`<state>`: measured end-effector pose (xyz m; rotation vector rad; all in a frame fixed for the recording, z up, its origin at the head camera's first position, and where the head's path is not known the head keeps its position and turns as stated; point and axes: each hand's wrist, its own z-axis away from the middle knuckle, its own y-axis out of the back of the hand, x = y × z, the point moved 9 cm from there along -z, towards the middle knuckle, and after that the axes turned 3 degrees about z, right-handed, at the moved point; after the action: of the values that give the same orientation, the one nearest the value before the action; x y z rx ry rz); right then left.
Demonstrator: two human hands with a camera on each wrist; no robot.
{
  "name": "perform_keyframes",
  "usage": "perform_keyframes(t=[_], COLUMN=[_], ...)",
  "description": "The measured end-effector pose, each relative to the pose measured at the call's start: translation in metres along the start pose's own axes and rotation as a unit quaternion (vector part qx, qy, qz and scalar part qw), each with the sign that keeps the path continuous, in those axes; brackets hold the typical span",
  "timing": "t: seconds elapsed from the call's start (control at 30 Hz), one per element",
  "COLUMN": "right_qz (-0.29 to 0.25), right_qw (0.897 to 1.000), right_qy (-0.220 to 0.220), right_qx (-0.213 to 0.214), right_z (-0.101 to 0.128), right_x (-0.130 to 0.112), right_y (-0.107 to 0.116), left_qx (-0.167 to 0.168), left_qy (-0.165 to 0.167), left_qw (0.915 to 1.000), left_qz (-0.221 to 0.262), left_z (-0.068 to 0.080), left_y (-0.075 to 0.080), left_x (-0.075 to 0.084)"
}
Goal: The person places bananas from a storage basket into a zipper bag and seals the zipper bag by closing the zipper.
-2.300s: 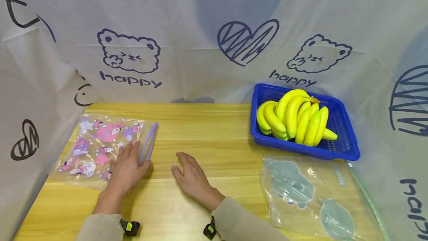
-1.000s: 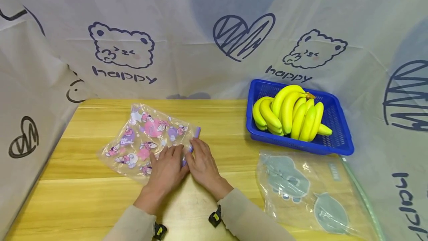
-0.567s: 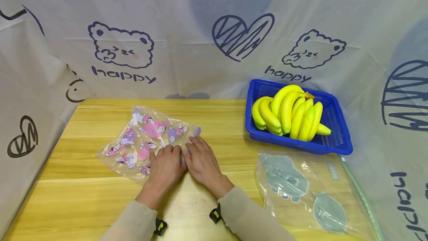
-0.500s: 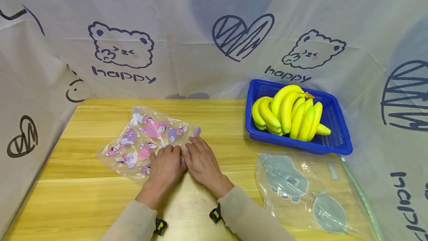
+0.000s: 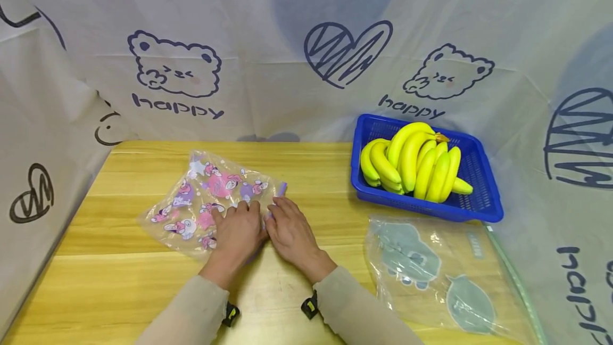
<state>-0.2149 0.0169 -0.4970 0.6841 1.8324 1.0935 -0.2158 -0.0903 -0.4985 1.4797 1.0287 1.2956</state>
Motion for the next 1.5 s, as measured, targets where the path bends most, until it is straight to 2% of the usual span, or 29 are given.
perform_keyframes(t=[0.17,0.33,0.5,0.73,0.87,0.97,1.07,1.13,1.3,1.43,1.5], right_qz=[-0.003,-0.014,-0.031,-0.061,-0.058,-0.058,-0.054,-0.05,-0.031,-0.001,0.021], right_qw=[1.0,1.0,0.999,0.995,0.989,0.983,0.983,0.985,0.988,0.992,0.995], right_qy=[0.004,0.002,0.001,-0.037,-0.093,-0.128,-0.129,-0.113,-0.07,-0.037,-0.032], right_qx=[0.004,0.009,0.038,0.075,0.103,0.117,0.119,0.123,0.132,0.118,0.096], right_z=[-0.001,-0.001,-0.002,-0.003,0.0,0.002,-0.001,-0.006,-0.021,-0.032,-0.036], right_x=[0.0,0.001,0.003,0.011,0.019,0.022,0.021,0.019,0.012,0.001,0.0], right_y=[0.0,0.004,0.011,0.024,0.032,0.04,0.053,0.066,0.107,0.133,0.142], left_qx=[-0.015,-0.024,-0.018,0.041,0.083,0.127,0.161,0.171,0.153,0.107,0.066], left_qy=[0.008,0.013,0.012,-0.009,-0.024,-0.044,-0.057,-0.057,-0.049,-0.061,-0.056], left_qw=[0.9998,0.9995,0.9988,0.9966,0.9925,0.9869,0.9823,0.9813,0.9861,0.9921,0.996], left_qz=[-0.01,0.016,0.044,0.07,0.086,0.089,0.078,0.067,0.04,0.025,0.022], left_z=[-0.004,-0.006,-0.008,-0.007,-0.005,-0.003,-0.002,-0.001,-0.003,-0.005,-0.005], left_y=[-0.001,0.002,0.009,0.033,0.052,0.069,0.089,0.105,0.133,0.143,0.15], left_x=[0.003,0.007,0.013,0.024,0.036,0.045,0.051,0.053,0.057,0.068,0.069])
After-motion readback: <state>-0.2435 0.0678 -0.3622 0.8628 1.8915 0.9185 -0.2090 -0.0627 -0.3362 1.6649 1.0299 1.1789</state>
